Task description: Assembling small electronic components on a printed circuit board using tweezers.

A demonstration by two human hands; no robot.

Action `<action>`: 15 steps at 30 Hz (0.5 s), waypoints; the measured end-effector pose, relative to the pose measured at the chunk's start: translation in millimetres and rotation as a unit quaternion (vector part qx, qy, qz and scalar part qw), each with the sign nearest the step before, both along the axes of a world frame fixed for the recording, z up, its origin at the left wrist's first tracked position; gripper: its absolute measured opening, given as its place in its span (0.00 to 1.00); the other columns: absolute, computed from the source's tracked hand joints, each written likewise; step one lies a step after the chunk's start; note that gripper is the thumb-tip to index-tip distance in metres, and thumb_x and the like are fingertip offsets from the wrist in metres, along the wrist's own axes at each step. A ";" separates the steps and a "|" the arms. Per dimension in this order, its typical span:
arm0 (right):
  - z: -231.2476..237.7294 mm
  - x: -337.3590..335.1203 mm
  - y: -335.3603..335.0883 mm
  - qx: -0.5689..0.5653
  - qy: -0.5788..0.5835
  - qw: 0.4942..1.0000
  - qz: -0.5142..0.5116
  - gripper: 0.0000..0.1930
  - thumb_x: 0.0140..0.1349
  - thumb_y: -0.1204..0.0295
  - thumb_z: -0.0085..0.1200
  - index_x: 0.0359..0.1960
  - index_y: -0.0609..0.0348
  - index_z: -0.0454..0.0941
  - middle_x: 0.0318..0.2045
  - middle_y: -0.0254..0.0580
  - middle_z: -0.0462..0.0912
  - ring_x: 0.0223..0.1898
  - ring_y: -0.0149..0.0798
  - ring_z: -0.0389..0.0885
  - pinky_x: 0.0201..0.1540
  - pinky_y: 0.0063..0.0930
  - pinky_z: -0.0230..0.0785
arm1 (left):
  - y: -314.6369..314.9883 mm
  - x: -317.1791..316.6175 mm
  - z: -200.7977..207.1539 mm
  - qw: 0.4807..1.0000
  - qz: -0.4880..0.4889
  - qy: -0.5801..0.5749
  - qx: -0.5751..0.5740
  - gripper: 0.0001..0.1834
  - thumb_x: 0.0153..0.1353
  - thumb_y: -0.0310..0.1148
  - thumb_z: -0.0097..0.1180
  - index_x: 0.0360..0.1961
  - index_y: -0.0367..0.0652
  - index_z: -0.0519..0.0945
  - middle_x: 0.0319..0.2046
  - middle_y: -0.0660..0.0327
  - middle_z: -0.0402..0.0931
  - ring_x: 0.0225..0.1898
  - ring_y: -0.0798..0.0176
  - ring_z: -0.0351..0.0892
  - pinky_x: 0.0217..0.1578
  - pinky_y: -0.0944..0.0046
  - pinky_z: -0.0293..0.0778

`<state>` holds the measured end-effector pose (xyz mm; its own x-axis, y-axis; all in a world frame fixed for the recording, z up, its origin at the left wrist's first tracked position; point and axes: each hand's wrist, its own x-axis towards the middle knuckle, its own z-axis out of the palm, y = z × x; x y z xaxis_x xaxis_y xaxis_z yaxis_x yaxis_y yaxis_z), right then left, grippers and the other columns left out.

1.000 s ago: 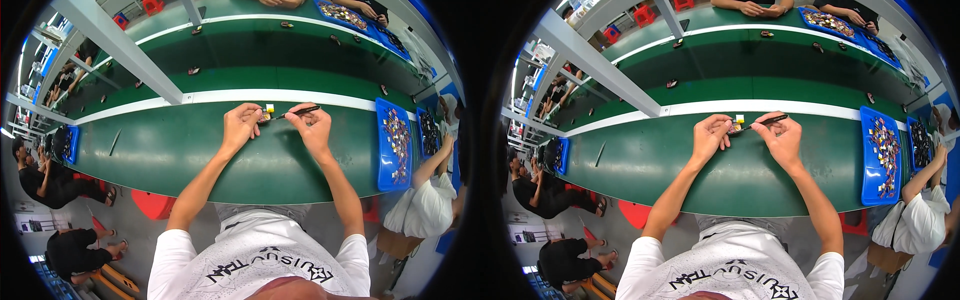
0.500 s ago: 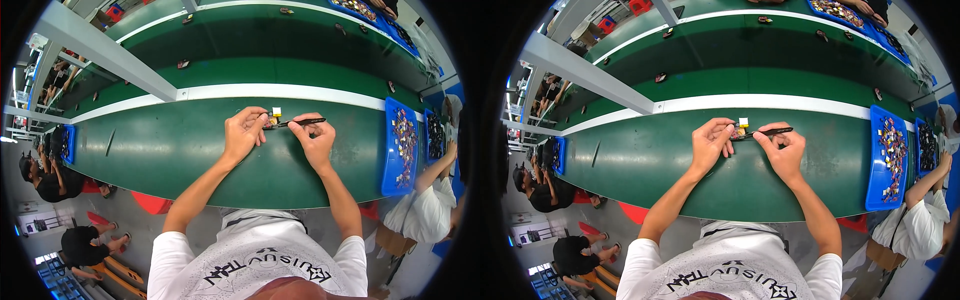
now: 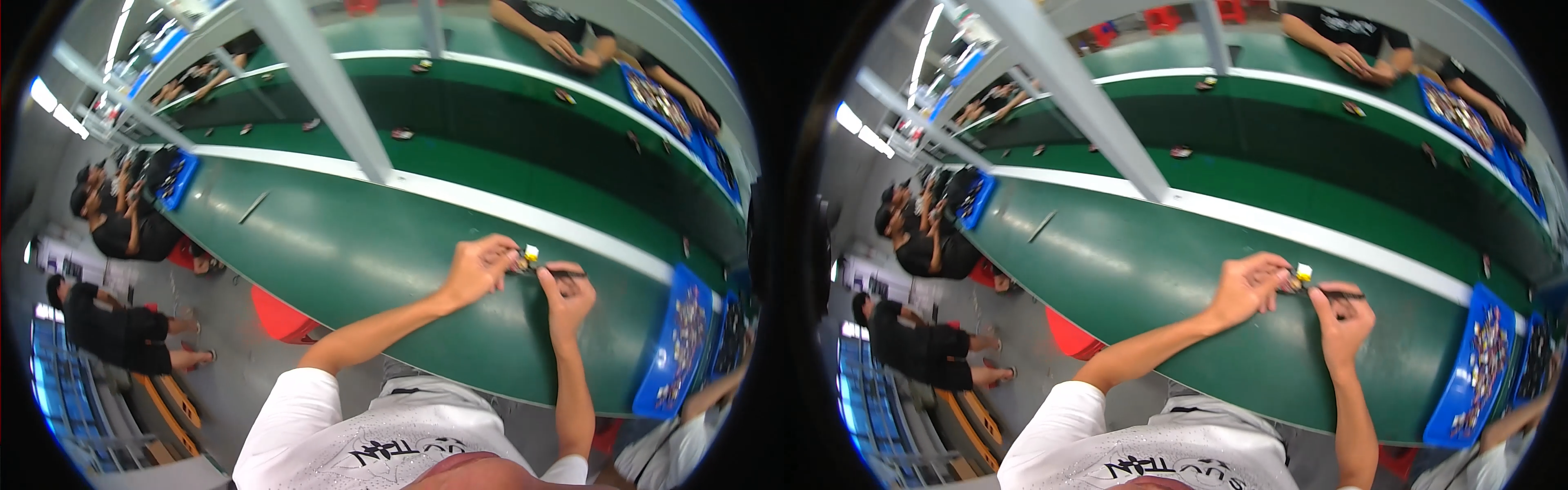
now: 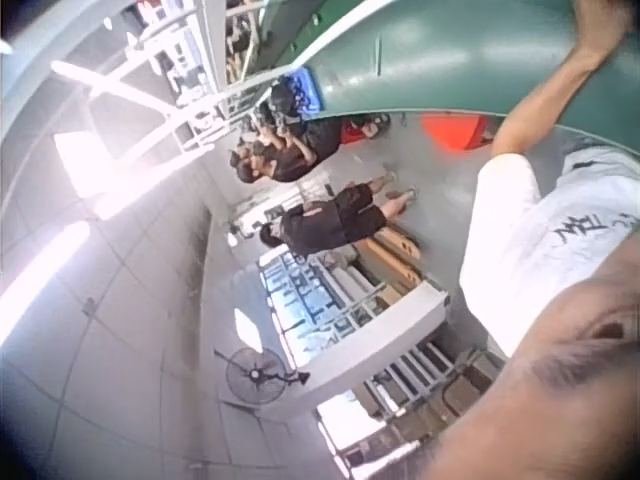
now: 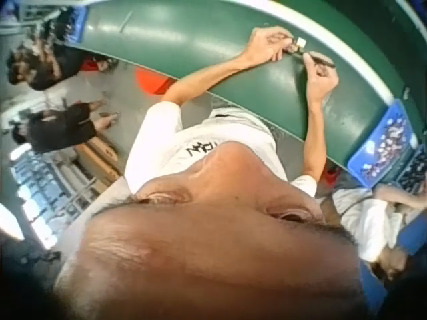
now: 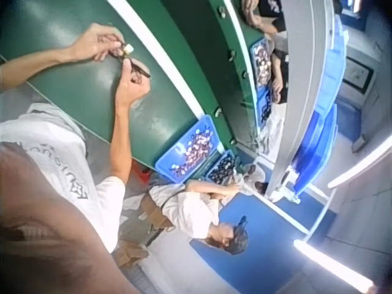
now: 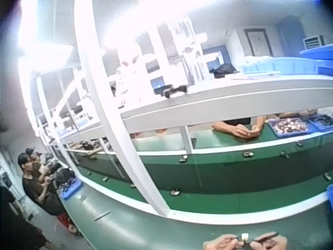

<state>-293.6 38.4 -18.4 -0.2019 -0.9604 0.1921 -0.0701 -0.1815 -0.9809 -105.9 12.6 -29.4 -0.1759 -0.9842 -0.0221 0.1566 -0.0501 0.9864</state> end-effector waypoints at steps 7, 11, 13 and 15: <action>-0.1 4.0 -1.5 0.010 -0.025 0.999 0.027 0.07 0.61 0.82 0.65 0.38 0.65 0.81 0.26 0.26 0.77 0.24 0.15 0.66 0.26 0.12 0.53 | 4.5 4.1 12.3 0.999 0.018 -0.016 -0.031 0.09 0.69 0.26 0.58 0.46 0.32 0.81 0.29 0.56 0.85 0.18 0.72 0.76 0.17 0.70 0.71; -2.1 3.0 -3.8 0.024 -0.016 0.999 0.029 0.06 0.62 0.81 0.64 0.39 0.65 0.80 0.26 0.27 0.78 0.24 0.16 0.67 0.26 0.11 0.54 | 1.9 5.2 9.0 0.998 0.031 0.004 -0.063 0.08 0.69 0.25 0.58 0.45 0.31 0.81 0.29 0.56 0.84 0.18 0.72 0.76 0.17 0.69 0.71; -2.0 3.8 -4.0 0.018 -0.016 0.999 0.030 0.06 0.63 0.81 0.64 0.40 0.65 0.80 0.26 0.27 0.78 0.24 0.16 0.68 0.27 0.11 0.54 | 0.7 5.0 8.4 0.997 0.012 -0.012 -0.078 0.08 0.68 0.25 0.59 0.44 0.31 0.81 0.28 0.56 0.84 0.17 0.71 0.76 0.16 0.69 0.70; 1.0 3.0 -3.5 0.031 -0.021 0.999 0.030 0.06 0.64 0.81 0.64 0.40 0.66 0.80 0.28 0.29 0.79 0.26 0.17 0.71 0.28 0.11 0.57 | -0.1 4.9 8.0 0.997 0.016 -0.013 -0.078 0.08 0.68 0.26 0.59 0.43 0.31 0.81 0.28 0.55 0.84 0.17 0.71 0.76 0.16 0.69 0.69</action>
